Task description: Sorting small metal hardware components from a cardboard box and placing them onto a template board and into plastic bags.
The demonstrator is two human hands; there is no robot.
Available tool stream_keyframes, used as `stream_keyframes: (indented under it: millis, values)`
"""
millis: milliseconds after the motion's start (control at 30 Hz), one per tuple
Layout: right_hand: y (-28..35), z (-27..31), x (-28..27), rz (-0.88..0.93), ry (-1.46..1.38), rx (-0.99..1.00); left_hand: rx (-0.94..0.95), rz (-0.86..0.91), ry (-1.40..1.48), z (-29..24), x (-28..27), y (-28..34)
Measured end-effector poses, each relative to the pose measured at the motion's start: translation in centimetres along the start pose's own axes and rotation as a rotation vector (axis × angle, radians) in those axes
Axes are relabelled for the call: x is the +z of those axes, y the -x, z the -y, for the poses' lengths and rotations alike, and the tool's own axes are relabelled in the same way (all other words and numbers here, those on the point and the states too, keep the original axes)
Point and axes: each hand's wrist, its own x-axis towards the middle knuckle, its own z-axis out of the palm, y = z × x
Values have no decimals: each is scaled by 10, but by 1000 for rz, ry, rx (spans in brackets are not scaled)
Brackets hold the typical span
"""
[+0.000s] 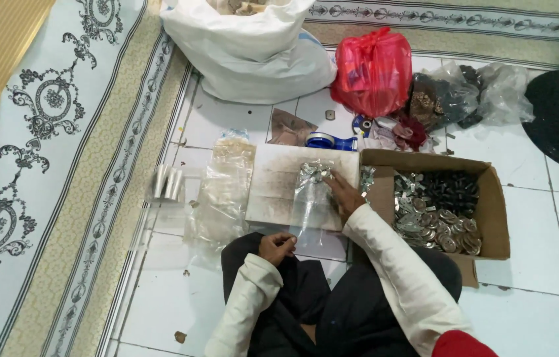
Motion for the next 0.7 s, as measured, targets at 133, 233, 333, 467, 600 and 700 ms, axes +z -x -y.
stream_keyframes:
  millis: [133, 233, 333, 467, 600, 700]
  values:
    - [25, -6, 22, 275, -20, -81, 25, 41, 45, 3, 0, 0]
    - [38, 22, 32, 397, 296, -33, 8, 96, 287, 5, 4, -3]
    - [38, 17, 51, 396, 462, -36, 36, 112, 369, 6, 15, -2]
    - [41, 1, 68, 164, 402, -137, 93, 209, 352, -9, 8, 1]
    - [41, -58, 104, -69, 199, -285, 240, 186, 184, -39, -24, -6]
    - [41, -31, 75, -79, -24, -209, 599, -76, -521, -45, -20, -15]
